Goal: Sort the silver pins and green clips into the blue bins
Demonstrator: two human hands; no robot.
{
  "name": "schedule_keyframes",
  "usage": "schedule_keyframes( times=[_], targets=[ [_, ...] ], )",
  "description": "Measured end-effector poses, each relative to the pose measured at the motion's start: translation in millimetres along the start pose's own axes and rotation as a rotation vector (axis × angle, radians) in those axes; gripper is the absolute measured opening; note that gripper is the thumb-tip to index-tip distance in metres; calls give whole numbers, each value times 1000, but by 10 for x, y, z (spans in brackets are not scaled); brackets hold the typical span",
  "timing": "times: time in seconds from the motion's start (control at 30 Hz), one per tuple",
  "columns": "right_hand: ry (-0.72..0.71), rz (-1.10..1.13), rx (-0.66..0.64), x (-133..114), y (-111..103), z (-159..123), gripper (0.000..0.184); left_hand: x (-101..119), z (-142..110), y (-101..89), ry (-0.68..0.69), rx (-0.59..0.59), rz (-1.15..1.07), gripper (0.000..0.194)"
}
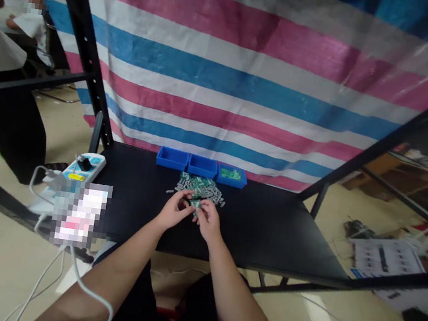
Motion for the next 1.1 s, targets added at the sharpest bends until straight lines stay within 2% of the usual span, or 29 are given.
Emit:
schedule_keyframes(
  times=[0.07,0.13,0.23,0.33,0.4,0.53,0.67,0.77,0.9,1.1],
  targets=[
    [10,-35,-64,-30,42,-17,27,-17,7,13,5,-25,91,36],
    [25,-47,-72,-16,47,-5,33,-30,14,10,2,2,138,30],
    [45,-31,-27,76,11,21,35,-25,11,-2,-30,73,113,32],
    [29,-47,28,158,-42,52,29,4,-8,-2,-87,109,77,35],
    [25,-30,76,177,-78,71,31,31,-20,-3,-106,127,73,37],
    [68,86,139,174,-120,94,42,56,-29,2,-102,113,32,40],
    [81,161,113,163,-103,91,49,53,-26,2,-49,77,-27,45],
    [44,112,52,139,-75,84,40,48,-24,-13,-5,52,-15,41],
    [-44,-36,-29,72,-56,77,21,24,-20,-42,21,65,140,26],
    [-86,-46,-10,46,-74,81,29,-9,-15,-45,75,85,248,31]
  ],
)
Point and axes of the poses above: each hand's wrist, its own z-axis towards the middle knuckle, its own y-axis out of the palm, x = y × z, the point moved 4 cm from there along z, towards the middle knuckle, and after that the axes turned 12 degrees about -y, right-handed, at the moved point
